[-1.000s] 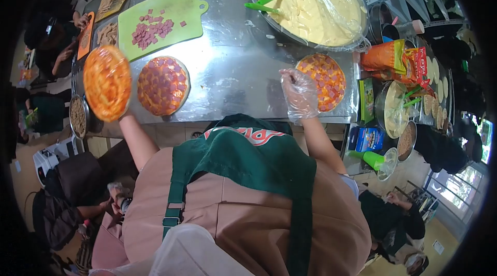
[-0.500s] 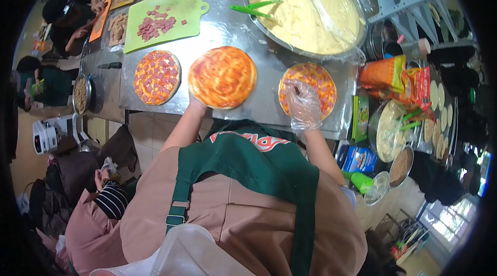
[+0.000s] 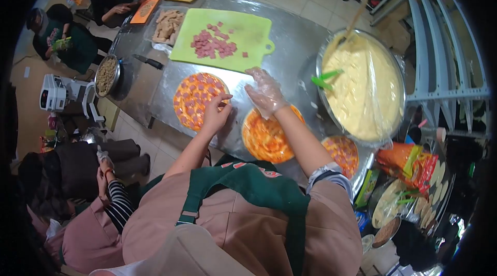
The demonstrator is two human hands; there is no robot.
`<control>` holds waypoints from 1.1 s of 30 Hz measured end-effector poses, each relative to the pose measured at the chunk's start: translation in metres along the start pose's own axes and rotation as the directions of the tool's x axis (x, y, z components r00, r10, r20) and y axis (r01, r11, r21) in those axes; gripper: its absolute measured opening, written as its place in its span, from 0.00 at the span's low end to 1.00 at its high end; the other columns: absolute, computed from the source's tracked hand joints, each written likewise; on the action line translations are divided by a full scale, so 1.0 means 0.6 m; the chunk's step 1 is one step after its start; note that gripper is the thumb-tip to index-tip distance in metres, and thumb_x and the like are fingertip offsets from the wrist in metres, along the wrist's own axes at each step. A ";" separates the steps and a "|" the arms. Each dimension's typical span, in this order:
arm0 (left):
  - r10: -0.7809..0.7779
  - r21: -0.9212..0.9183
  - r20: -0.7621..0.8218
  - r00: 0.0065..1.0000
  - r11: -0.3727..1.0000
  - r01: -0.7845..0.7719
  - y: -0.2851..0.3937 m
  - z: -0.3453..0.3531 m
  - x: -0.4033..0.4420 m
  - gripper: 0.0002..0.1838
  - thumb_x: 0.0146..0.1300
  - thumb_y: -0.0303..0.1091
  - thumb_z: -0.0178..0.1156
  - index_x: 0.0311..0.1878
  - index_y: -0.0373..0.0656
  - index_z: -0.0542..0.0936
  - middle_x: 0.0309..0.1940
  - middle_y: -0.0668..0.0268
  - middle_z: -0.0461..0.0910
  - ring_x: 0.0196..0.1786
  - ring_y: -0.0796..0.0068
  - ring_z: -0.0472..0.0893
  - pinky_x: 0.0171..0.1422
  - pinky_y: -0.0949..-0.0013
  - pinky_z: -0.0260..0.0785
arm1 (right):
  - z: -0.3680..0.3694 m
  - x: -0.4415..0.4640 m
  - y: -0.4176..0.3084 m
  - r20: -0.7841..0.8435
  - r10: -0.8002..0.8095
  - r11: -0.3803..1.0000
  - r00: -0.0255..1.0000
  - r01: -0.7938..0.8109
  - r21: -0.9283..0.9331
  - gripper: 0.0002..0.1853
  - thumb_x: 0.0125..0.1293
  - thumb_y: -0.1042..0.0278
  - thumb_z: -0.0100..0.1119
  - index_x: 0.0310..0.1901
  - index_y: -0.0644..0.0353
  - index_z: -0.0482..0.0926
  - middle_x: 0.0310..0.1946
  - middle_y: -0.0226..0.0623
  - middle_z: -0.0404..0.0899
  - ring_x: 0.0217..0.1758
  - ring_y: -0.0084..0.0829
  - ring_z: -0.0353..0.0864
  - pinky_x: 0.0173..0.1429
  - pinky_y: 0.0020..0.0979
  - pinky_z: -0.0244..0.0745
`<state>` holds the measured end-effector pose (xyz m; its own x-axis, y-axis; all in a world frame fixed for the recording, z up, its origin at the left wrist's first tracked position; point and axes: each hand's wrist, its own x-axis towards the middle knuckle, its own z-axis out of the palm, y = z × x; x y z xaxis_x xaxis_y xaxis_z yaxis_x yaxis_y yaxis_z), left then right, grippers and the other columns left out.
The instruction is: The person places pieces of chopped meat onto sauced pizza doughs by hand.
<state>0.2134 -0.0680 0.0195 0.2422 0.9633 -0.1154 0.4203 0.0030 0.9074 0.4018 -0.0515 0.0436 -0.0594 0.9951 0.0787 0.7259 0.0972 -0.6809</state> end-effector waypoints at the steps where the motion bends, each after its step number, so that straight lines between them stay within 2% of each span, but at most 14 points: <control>1: 0.039 0.033 -0.060 0.997 0.999 -0.037 0.004 -0.018 0.020 0.13 0.51 0.29 0.54 0.41 0.40 0.75 0.35 0.59 0.74 0.33 0.70 0.76 0.39 0.71 0.68 | 0.021 0.039 0.002 0.018 0.009 0.998 1.000 -0.008 -0.068 0.24 0.55 0.56 0.51 0.53 0.57 0.65 0.55 0.47 0.62 0.57 0.43 0.63 0.59 0.34 0.59; 2: 0.039 0.035 -0.071 0.997 0.999 -0.037 -0.005 -0.037 0.046 0.13 0.51 0.29 0.54 0.41 0.40 0.75 0.35 0.59 0.74 0.33 0.70 0.76 0.39 0.71 0.68 | 0.039 0.074 0.006 0.021 -0.002 0.998 1.000 0.003 -0.067 0.24 0.55 0.56 0.51 0.53 0.57 0.65 0.55 0.47 0.62 0.57 0.43 0.63 0.59 0.34 0.59; 4: 0.203 0.086 -0.259 0.944 0.979 -0.187 -0.006 -0.086 0.105 0.14 0.52 0.30 0.54 0.42 0.39 0.75 0.35 0.58 0.74 0.36 0.69 0.76 0.39 0.71 0.68 | 0.071 0.131 0.008 0.023 0.215 0.955 0.976 -0.205 -0.217 0.31 0.53 0.51 0.50 0.58 0.56 0.61 0.60 0.50 0.54 0.63 0.43 0.55 0.63 0.34 0.54; 5: 0.068 0.073 -0.259 0.964 0.996 -0.051 0.005 -0.114 0.127 0.15 0.53 0.32 0.53 0.44 0.38 0.73 0.40 0.56 0.74 0.42 0.65 0.75 0.43 0.69 0.68 | 0.088 0.153 0.013 0.015 0.237 0.939 0.971 -0.225 -0.262 0.35 0.53 0.47 0.49 0.60 0.57 0.57 0.61 0.54 0.50 0.65 0.45 0.51 0.65 0.34 0.51; 8: 0.154 0.161 -0.369 0.916 0.982 -0.100 -0.054 -0.170 0.244 0.18 0.55 0.34 0.53 0.48 0.36 0.71 0.49 0.51 0.69 0.53 0.56 0.69 0.57 0.65 0.59 | 0.135 0.192 0.012 -0.064 0.285 0.905 0.956 -0.290 -0.311 0.37 0.54 0.45 0.47 0.61 0.60 0.55 0.61 0.57 0.49 0.65 0.48 0.48 0.66 0.35 0.46; 10: 0.130 0.169 -0.373 0.919 0.983 -0.070 -0.086 -0.192 0.310 0.19 0.54 0.34 0.54 0.50 0.36 0.70 0.51 0.50 0.68 0.55 0.55 0.67 0.59 0.64 0.57 | 0.153 0.212 0.001 -0.068 0.259 0.909 0.964 -0.267 -0.320 0.38 0.54 0.43 0.46 0.61 0.62 0.54 0.61 0.59 0.48 0.65 0.50 0.46 0.67 0.37 0.42; 12: 0.203 0.508 -0.427 0.881 0.860 0.048 -0.111 -0.203 0.349 0.23 0.54 0.33 0.54 0.53 0.37 0.67 0.55 0.47 0.63 0.56 0.53 0.65 0.60 0.63 0.56 | 0.167 0.227 -0.017 -0.046 0.248 0.914 0.968 -0.250 -0.320 0.39 0.54 0.41 0.45 0.61 0.62 0.54 0.61 0.59 0.48 0.66 0.50 0.46 0.67 0.37 0.41; 13: 0.079 0.402 -0.385 0.920 0.911 0.090 -0.118 -0.209 0.359 0.27 0.50 0.30 0.57 0.55 0.37 0.65 0.56 0.46 0.60 0.57 0.52 0.64 0.61 0.62 0.56 | 0.176 0.234 -0.025 -0.054 0.232 0.928 0.971 -0.237 -0.288 0.41 0.53 0.40 0.46 0.60 0.63 0.54 0.61 0.58 0.49 0.65 0.50 0.46 0.67 0.38 0.41; 16: 0.097 0.521 -0.316 0.944 0.849 0.087 -0.131 -0.202 0.353 0.31 0.45 0.27 0.61 0.55 0.37 0.64 0.56 0.47 0.61 0.58 0.53 0.63 0.61 0.62 0.56 | 0.200 0.258 -0.043 -0.061 0.100 0.934 0.993 -0.115 -0.338 0.41 0.52 0.39 0.47 0.60 0.65 0.55 0.61 0.57 0.49 0.65 0.51 0.47 0.67 0.39 0.41; 21: 0.103 0.412 -0.334 0.937 0.910 0.047 -0.133 -0.209 0.348 0.34 0.40 0.25 0.64 0.55 0.39 0.65 0.55 0.50 0.63 0.58 0.54 0.63 0.61 0.62 0.56 | 0.239 0.319 -0.060 -0.138 -0.112 0.952 0.984 0.066 -0.300 0.39 0.48 0.43 0.53 0.59 0.56 0.59 0.60 0.54 0.52 0.63 0.50 0.51 0.65 0.43 0.44; 23: 0.099 0.421 -0.336 0.937 0.905 0.056 -0.128 -0.210 0.347 0.34 0.40 0.26 0.64 0.55 0.40 0.65 0.55 0.51 0.64 0.58 0.55 0.63 0.60 0.63 0.56 | 0.256 0.338 -0.059 -0.191 -0.253 0.903 0.948 0.161 -0.397 0.27 0.47 0.48 0.54 0.52 0.42 0.68 0.56 0.48 0.59 0.60 0.48 0.57 0.61 0.44 0.52; 27: 0.131 0.435 -0.345 0.929 0.900 0.034 -0.130 -0.211 0.342 0.33 0.41 0.27 0.64 0.55 0.39 0.65 0.54 0.51 0.65 0.58 0.55 0.64 0.60 0.64 0.56 | 0.261 0.356 -0.047 -0.166 -0.288 0.904 0.943 0.210 -0.372 0.18 0.50 0.52 0.52 0.45 0.42 0.74 0.51 0.42 0.66 0.54 0.44 0.65 0.53 0.44 0.62; 29: 0.152 0.425 -0.345 0.926 0.905 0.010 -0.129 -0.212 0.342 0.33 0.41 0.27 0.63 0.55 0.39 0.65 0.55 0.51 0.65 0.58 0.55 0.64 0.61 0.63 0.56 | 0.252 0.360 -0.030 -0.045 -0.305 0.866 0.951 0.257 -0.429 0.13 0.49 0.57 0.55 0.36 0.51 0.77 0.38 0.35 0.74 0.39 0.38 0.73 0.42 0.38 0.69; 33: 0.156 0.430 -0.353 0.923 0.903 0.012 -0.134 -0.210 0.342 0.33 0.41 0.26 0.63 0.55 0.40 0.65 0.54 0.51 0.65 0.58 0.55 0.64 0.61 0.64 0.56 | 0.240 0.369 -0.001 -0.070 -0.241 0.909 0.968 0.200 -0.366 0.12 0.50 0.61 0.57 0.37 0.52 0.78 0.29 0.33 0.76 0.32 0.30 0.75 0.38 0.30 0.71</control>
<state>0.1193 0.1634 -0.0262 -0.0193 0.9839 0.1775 0.7587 -0.1012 0.6435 0.2892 0.1711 -0.0434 -0.1845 0.9386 0.2916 0.8986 0.2813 -0.3368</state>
